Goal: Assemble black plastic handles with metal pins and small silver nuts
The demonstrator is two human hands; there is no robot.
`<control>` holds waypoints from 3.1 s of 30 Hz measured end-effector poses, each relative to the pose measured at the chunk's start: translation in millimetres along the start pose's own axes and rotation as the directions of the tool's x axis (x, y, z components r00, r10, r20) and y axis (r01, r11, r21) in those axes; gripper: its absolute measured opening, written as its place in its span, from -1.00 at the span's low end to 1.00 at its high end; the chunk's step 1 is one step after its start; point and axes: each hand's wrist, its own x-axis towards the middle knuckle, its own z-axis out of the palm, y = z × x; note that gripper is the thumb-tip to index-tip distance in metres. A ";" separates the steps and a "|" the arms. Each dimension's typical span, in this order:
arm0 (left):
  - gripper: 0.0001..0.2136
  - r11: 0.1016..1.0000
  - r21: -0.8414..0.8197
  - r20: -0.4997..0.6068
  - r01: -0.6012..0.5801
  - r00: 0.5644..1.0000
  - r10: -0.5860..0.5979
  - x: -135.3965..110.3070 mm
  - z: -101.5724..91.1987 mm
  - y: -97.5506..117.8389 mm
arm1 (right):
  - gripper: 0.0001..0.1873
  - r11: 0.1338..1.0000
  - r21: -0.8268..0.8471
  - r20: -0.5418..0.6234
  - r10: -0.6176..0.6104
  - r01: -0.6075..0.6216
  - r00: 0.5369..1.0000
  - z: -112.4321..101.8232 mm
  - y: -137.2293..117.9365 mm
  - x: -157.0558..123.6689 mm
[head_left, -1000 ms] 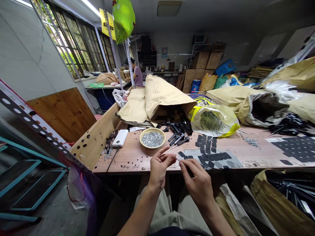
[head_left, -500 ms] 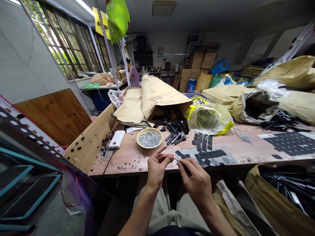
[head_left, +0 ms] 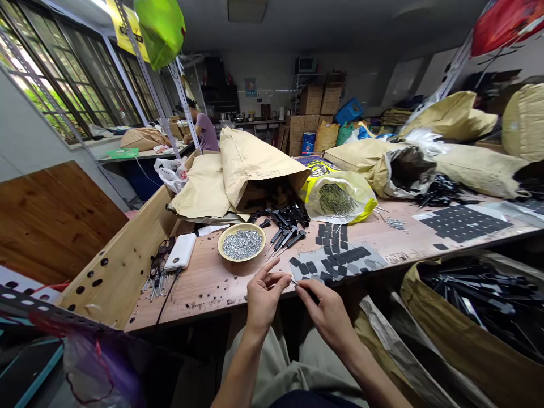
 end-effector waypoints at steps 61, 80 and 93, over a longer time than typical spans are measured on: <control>-0.88 -0.012 0.987 -0.160 0.162 0.981 0.110 132.0 -67.9 25.7 | -0.53 0.890 -0.147 0.038 0.440 -0.431 0.897 -95.8 192.9 30.2; -0.82 -0.020 0.973 -0.228 0.230 0.970 0.086 138.9 -65.0 24.7 | -0.61 0.774 -0.191 -0.397 0.502 -0.604 0.769 -143.3 189.4 -36.1; -0.96 0.683 0.729 -0.222 0.045 0.959 0.173 112.6 -68.1 35.3 | -0.78 0.823 -0.384 0.326 -0.303 0.418 0.896 66.5 114.0 121.1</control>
